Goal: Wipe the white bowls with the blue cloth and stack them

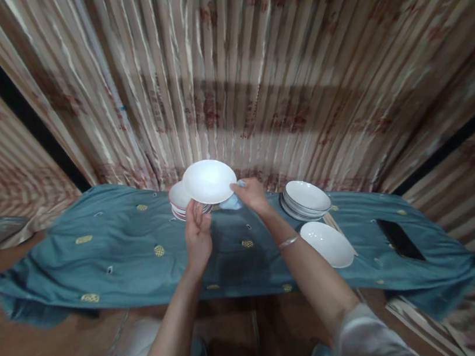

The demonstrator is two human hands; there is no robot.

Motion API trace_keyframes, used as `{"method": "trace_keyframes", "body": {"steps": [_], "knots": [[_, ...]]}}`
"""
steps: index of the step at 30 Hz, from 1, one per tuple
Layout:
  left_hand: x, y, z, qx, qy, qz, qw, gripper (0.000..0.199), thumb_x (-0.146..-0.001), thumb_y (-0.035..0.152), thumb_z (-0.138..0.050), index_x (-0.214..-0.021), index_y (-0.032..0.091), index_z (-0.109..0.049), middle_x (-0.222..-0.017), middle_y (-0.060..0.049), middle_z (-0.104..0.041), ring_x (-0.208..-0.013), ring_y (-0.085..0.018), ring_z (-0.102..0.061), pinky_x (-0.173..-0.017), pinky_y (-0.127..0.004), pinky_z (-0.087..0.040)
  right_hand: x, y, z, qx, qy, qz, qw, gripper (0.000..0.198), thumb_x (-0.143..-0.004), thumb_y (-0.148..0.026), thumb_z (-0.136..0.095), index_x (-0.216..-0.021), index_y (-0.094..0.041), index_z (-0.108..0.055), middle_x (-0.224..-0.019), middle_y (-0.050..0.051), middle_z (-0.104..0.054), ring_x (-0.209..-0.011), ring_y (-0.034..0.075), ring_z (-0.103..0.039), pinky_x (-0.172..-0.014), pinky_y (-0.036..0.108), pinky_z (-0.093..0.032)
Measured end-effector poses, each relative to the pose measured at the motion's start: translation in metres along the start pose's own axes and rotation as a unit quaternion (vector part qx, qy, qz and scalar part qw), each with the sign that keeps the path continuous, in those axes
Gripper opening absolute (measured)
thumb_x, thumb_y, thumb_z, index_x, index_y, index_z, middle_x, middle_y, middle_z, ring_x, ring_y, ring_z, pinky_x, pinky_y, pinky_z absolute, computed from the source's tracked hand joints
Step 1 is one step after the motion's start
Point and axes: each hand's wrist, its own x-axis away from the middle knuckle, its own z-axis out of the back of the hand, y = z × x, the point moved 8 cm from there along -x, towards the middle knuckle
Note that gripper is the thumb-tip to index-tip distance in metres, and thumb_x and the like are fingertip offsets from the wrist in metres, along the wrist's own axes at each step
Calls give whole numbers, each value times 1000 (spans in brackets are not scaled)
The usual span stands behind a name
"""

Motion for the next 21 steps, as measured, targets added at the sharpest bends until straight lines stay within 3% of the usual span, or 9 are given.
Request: {"method": "trace_keyframes", "body": {"steps": [3, 8, 14, 21], "knots": [[15, -17, -9, 60, 2, 102, 993, 63, -74, 41, -68, -130, 20, -47, -121, -12, -61, -105, -24, -64, -98, -42, -45, 27, 38, 8, 9, 22, -27, 999, 35, -82, -42, -50, -69, -16, -69, -66, 3, -66, -67, 16, -60, -59, 22, -38], [51, -54, -14, 69, -15, 252, 965, 47, -67, 40, -74, -104, 15, -61, -96, -7, -67, -76, -18, -67, -82, -41, -55, 77, 90, -7, 1, -3, -69, 998, 33, -80, -36, -53, -54, -18, -60, -58, 1, -62, -60, 14, -56, -55, 22, -34], [79, -82, -8, 28, -16, 294, 955, 41, -62, 29, -78, -98, 16, -64, -97, -6, -66, -74, -17, -66, -74, -39, -59, 118, 120, -32, -26, -20, -104, 994, 35, -83, -37, -52, -53, -20, -59, -53, 0, -60, -55, 14, -58, -51, 22, -33], [94, -111, -13, 27, -38, 366, 929, 25, -67, 14, -71, -92, 15, -65, -83, -5, -69, -68, -17, -67, -69, -36, -60, 130, 136, -38, -37, -44, -109, 992, 37, -84, -45, -53, -58, -21, -63, -55, 0, -63, -58, 16, -61, -51, 22, -34]]}}
